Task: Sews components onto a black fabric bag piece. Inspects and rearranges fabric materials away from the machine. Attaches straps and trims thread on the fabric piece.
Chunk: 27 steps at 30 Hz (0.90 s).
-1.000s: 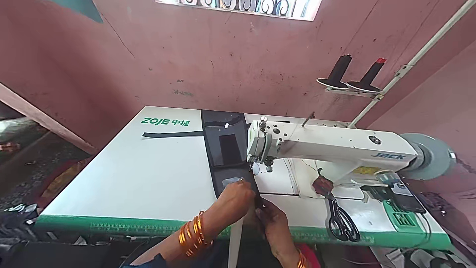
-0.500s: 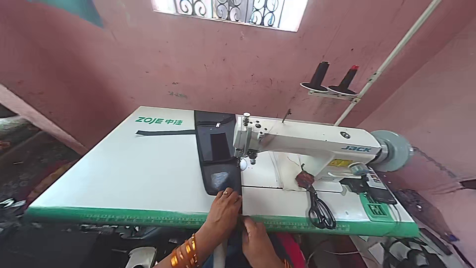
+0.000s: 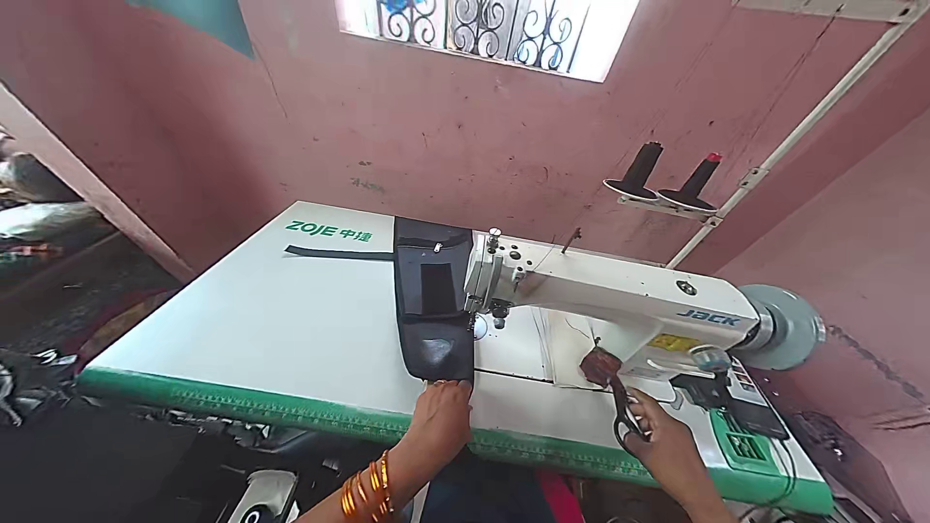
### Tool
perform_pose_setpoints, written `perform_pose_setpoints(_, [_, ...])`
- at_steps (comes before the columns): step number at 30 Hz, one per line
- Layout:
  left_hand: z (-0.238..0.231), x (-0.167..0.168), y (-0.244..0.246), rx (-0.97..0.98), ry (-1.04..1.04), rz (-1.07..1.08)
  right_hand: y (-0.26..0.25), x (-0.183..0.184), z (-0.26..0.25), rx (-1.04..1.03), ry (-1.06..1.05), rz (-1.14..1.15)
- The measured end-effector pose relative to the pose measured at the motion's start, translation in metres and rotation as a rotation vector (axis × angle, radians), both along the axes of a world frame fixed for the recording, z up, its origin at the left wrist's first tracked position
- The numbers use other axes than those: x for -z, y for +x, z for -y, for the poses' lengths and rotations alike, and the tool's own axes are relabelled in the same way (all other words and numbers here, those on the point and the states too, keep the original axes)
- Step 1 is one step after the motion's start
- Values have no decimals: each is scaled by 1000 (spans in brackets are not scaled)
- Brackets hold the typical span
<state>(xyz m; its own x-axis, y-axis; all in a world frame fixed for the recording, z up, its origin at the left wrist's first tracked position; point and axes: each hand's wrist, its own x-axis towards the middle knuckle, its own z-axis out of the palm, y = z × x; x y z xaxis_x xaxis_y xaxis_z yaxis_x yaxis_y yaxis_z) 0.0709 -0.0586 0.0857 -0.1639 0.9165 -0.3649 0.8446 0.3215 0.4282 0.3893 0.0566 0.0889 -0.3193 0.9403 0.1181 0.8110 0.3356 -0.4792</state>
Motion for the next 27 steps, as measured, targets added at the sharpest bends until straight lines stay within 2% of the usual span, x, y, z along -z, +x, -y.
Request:
perform_pose_setpoints(3, [9, 0, -2, 3, -19, 5, -4, -7, 0, -76, 487, 231])
perform_pose_setpoints(4, [13, -2, -3, 10, -39, 5, -4, -7, 0, -69, 555, 256])
perform_pose_setpoints(6, [21, -3, -3, 25, -56, 3, -3, -12, 7, -39, 515, 158])
perform_pose_setpoints(8, [34, 4, -3, 24, 7, 17, 1, -25, 24, -11, 201, -78])
perform_pose_setpoints(11, [55, 25, -3, -3, 268, 54, 9, -22, 45, -118, -521, -452])
perform_pose_setpoints(13, [62, 40, -3, -20, 464, 63, 9, -10, 45, -319, -884, -504])
perform_pose_setpoints(16, [66, 51, -2, -32, 636, 35, -13, -1, 36, -461, -1083, -354])
perform_pose_setpoints(21, [69, 53, -3, -28, 687, 9, -50, -7, 26, -528, -1066, -215])
perform_pose_setpoints(23, [82, 43, -20, -87, 635, 123, -44, -18, 32, -566, -979, -242])
perform_pose_setpoints(25, [104, 24, -51, -255, 569, 344, -27, -26, 37, -545, -849, -304])
perform_pose_setpoints(27, [121, 4, -90, -594, 694, 657, -14, -22, 33, -461, -532, -308])
